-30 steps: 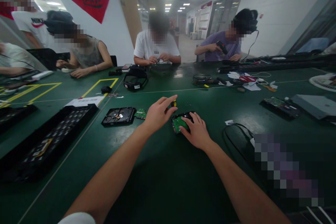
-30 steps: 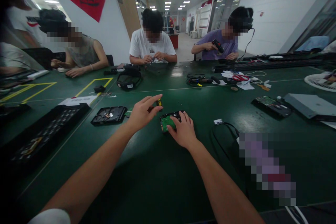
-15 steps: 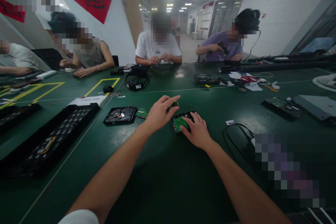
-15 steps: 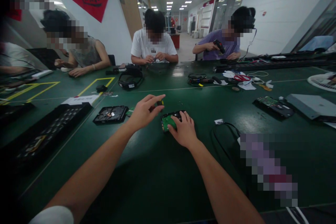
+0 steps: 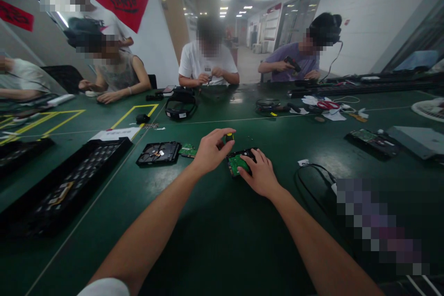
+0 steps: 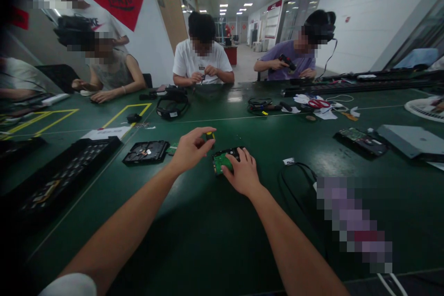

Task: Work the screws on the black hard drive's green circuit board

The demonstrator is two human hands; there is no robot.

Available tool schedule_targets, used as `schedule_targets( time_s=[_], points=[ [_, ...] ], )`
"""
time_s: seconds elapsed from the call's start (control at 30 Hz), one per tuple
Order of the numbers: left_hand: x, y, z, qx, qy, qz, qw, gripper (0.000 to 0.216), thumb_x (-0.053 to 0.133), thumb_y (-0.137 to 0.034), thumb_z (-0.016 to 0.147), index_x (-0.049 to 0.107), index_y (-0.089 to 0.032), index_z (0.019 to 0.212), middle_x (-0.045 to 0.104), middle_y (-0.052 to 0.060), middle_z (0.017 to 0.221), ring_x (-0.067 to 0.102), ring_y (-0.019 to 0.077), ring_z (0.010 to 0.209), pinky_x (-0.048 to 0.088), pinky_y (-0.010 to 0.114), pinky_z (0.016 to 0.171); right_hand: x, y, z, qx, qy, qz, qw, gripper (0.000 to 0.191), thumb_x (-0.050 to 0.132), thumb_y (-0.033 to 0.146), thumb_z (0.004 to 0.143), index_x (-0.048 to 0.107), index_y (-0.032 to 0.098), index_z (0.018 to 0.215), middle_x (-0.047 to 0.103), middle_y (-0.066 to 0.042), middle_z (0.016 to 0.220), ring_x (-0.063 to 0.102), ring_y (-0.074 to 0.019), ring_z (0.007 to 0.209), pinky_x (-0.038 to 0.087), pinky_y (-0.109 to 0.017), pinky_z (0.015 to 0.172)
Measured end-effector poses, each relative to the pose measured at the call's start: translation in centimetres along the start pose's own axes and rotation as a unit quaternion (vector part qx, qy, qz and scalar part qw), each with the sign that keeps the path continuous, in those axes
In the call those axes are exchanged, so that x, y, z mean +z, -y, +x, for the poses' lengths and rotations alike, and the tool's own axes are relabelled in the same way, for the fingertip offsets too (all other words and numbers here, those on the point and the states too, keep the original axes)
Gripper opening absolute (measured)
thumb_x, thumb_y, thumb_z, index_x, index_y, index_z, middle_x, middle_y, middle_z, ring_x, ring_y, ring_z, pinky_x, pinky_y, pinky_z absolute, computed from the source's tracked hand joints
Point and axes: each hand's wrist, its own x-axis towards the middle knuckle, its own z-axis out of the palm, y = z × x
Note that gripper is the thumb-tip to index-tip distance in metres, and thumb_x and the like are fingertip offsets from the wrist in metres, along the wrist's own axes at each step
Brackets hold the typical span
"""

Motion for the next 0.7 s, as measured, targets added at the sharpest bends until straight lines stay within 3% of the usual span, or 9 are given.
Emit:
schedule_targets(
  time_s=[0.2, 0.37, 0.47, 0.6, 0.7],
  points=[
    [-0.9, -0.3, 0.3, 0.047, 0.008, 0.086, 0.995, 0.043, 0.059, -0.024, 0.098, 0.060, -0.022, 0.141, 0.066, 0.008, 0.123, 0.063, 0.0104, 0.075, 0.057, 0.027, 0.075, 0.1, 0.0, 0.0, -0.007, -0.006, -0.004, 1.000, 0.057, 0.042, 0.061, 0.104, 0.053, 0.031, 0.152, 0.036, -0.014, 0.166, 0.022, -0.0360, 0.157, 0.025, -0.058, 0.120],
    [-0.7, -0.3, 0.3, 0.067, 0.004, 0.149, 0.987, 0.041, 0.061, -0.030, 0.100, 0.061, -0.024, 0.140, 0.066, 0.008, 0.116, 0.066, 0.0167, 0.091, 0.056, 0.032, 0.086, 0.0, 0.0, 0.1, -0.002, -0.003, -0.004, 1.000, 0.057, 0.042, 0.062, 0.104, 0.052, 0.032, 0.152, 0.035, -0.013, 0.166, 0.022, -0.0361, 0.157, 0.024, -0.058, 0.120],
    [-0.8, -0.4, 0.3, 0.064, 0.006, 0.165, 0.984, 0.040, 0.060, -0.032, 0.101, 0.061, -0.024, 0.140, 0.065, 0.009, 0.117, 0.067, 0.0175, 0.092, 0.056, 0.032, 0.085, -0.1, 0.1, 0.1, -0.001, 0.004, -0.003, 1.000, 0.058, 0.043, 0.062, 0.104, 0.052, 0.032, 0.152, 0.034, -0.013, 0.167, 0.021, -0.0362, 0.157, 0.024, -0.058, 0.120],
    [-1.4, -1.3, 0.3, 0.044, 0.060, 0.144, 0.987, 0.046, 0.045, -0.022, 0.105, 0.051, -0.021, 0.150, 0.062, 0.013, 0.134, 0.063, 0.0098, 0.069, 0.057, 0.029, 0.076, -0.1, 0.1, 0.1, 0.000, 0.006, -0.005, 1.000, 0.058, 0.042, 0.062, 0.104, 0.052, 0.031, 0.152, 0.034, -0.014, 0.166, 0.021, -0.0363, 0.157, 0.024, -0.058, 0.120],
    [-1.6, -1.9, 0.3, 0.032, 0.073, 0.220, 0.972, 0.046, 0.047, -0.024, 0.105, 0.052, -0.021, 0.150, 0.064, 0.012, 0.133, 0.068, 0.0151, 0.084, 0.057, 0.030, 0.080, 0.0, 0.1, 0.1, -0.001, 0.001, -0.008, 1.000, 0.057, 0.042, 0.061, 0.105, 0.051, 0.031, 0.153, 0.035, -0.013, 0.166, 0.021, -0.0359, 0.157, 0.024, -0.057, 0.121]
  ],
)
